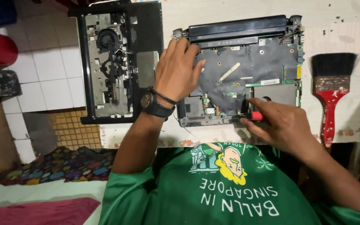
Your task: Disassembling a laptop by unscrewing internal components and cleaning the motherboard with a brush.
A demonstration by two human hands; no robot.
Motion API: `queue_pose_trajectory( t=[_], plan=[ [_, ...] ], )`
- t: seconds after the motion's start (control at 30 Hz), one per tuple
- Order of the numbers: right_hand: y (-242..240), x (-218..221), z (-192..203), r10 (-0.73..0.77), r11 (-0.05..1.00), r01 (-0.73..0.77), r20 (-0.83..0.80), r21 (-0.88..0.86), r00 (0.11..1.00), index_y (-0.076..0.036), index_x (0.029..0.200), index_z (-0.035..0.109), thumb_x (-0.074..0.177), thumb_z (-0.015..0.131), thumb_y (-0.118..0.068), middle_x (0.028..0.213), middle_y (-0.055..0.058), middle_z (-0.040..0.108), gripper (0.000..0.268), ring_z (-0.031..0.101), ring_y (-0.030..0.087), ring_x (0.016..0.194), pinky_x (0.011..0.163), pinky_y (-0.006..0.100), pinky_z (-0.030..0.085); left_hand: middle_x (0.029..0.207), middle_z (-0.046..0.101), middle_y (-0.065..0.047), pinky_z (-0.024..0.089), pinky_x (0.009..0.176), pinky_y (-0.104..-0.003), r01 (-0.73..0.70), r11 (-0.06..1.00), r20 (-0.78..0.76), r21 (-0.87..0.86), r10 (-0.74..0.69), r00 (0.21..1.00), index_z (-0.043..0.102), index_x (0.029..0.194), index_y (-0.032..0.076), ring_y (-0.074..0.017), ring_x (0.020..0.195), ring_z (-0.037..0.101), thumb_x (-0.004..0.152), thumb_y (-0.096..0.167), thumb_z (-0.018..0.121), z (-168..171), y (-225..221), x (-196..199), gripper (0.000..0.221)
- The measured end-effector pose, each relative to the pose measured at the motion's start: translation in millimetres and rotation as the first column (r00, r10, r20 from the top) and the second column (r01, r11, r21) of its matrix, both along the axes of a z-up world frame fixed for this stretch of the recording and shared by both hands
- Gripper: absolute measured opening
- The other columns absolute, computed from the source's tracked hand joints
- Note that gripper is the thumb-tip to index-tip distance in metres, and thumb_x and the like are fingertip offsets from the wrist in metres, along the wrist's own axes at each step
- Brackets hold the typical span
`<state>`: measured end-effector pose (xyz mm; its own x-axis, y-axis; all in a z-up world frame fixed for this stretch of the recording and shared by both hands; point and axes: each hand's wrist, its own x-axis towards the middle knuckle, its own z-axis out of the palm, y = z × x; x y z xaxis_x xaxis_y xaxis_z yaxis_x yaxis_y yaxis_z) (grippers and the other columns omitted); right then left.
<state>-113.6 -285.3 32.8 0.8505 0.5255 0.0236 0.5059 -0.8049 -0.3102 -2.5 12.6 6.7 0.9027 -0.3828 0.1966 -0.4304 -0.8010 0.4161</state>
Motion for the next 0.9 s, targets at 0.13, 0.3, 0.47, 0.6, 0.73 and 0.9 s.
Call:
queue_pose_trajectory(
  t=[0.13, 0.3, 0.47, 0.6, 0.73, 0.9],
  plan=[
    [12, 2, -10, -0.035, 0.988, 0.045, 0.074, -0.149, 0.997, -0.015, 0.143, 0.06, 0.088, 0.073, -0.064, 0.065, 0.0, 0.064, 0.074, 0.055, 0.016, 0.048, 0.042, 0.031, 0.039, 0.102, 0.054, -0.013, 0.049, 0.075, -0.047, 0.02, 1.0, -0.014, 0.012, -0.02, 1.0, 0.059, 0.104, 0.006, -0.0324, 0.095, 0.05, 0.096, 0.025, 0.073, 0, 3, 1, 0.025],
    [10, 2, -19, -0.04, 0.972, 0.039, -0.001, -0.232, 0.999, -0.017, 0.155, 0.048, 0.088, 0.066, -0.069, 0.064, 0.0, 0.063, 0.087, 0.053, 0.016, 0.044, 0.039, 0.03, 0.036, 0.102, 0.053, -0.014, 0.049, 0.073, -0.045, 0.053, 0.997, 0.016, 0.051, -0.054, 0.998, 0.058, 0.102, 0.004, -0.0324, 0.093, 0.049, 0.091, 0.017, 0.077, -10, 3, 2, 0.025],
    [11, 4, -21, -0.015, 0.99, 0.029, 0.106, -0.137, 0.994, -0.014, 0.148, 0.058, 0.09, 0.074, -0.062, 0.063, 0.0, 0.061, 0.077, 0.052, 0.017, 0.046, 0.04, 0.033, 0.035, 0.101, 0.053, -0.013, 0.049, 0.072, -0.045, 0.059, 0.997, 0.006, -0.045, -0.059, 0.998, 0.058, 0.101, 0.004, -0.0314, 0.092, 0.049, 0.092, 0.006, 0.068, -15, 5, 6, 0.013],
    [13, 9, -20, -0.006, 0.962, 0.038, 0.116, -0.271, 0.993, -0.019, 0.14, 0.067, 0.087, 0.064, -0.075, 0.064, -0.002, 0.066, 0.077, 0.055, 0.018, 0.044, 0.037, 0.033, 0.035, 0.1, 0.053, -0.011, 0.05, 0.07, -0.044, 0.044, 0.991, -0.019, -0.123, -0.047, 0.999, 0.059, 0.099, 0.004, -0.03, 0.094, 0.049, 0.095, 0.002, 0.061, -15, 7, 9, 0.005],
    [0, 8, -37, 0.093, 0.978, -0.054, 0.19, -0.202, 0.977, -0.019, 0.13, 0.071, 0.088, 0.073, -0.066, 0.069, -0.002, 0.064, 0.063, 0.053, 0.019, 0.049, 0.039, 0.035, 0.034, 0.097, 0.053, -0.011, 0.045, 0.068, -0.044, 0.05, 0.988, -0.031, -0.149, -0.055, 0.998, 0.06, 0.098, 0.003, -0.0299, 0.091, 0.048, 0.095, -0.001, 0.054, -16, 9, 9, 0.008],
    [10, 10, -30, 0.191, 0.978, -0.208, 0.355, 0.009, 0.915, -0.009, 0.114, 0.076, 0.095, 0.082, -0.048, 0.064, -0.001, 0.056, 0.043, 0.046, 0.013, 0.05, 0.045, 0.031, 0.034, 0.095, 0.052, -0.01, 0.045, 0.067, -0.042, 0.051, 0.984, -0.049, -0.168, -0.06, 0.997, 0.06, 0.096, 0.004, -0.0279, 0.09, 0.047, 0.095, -0.001, 0.051, -19, 10, 11, 0.01]
  ],
)
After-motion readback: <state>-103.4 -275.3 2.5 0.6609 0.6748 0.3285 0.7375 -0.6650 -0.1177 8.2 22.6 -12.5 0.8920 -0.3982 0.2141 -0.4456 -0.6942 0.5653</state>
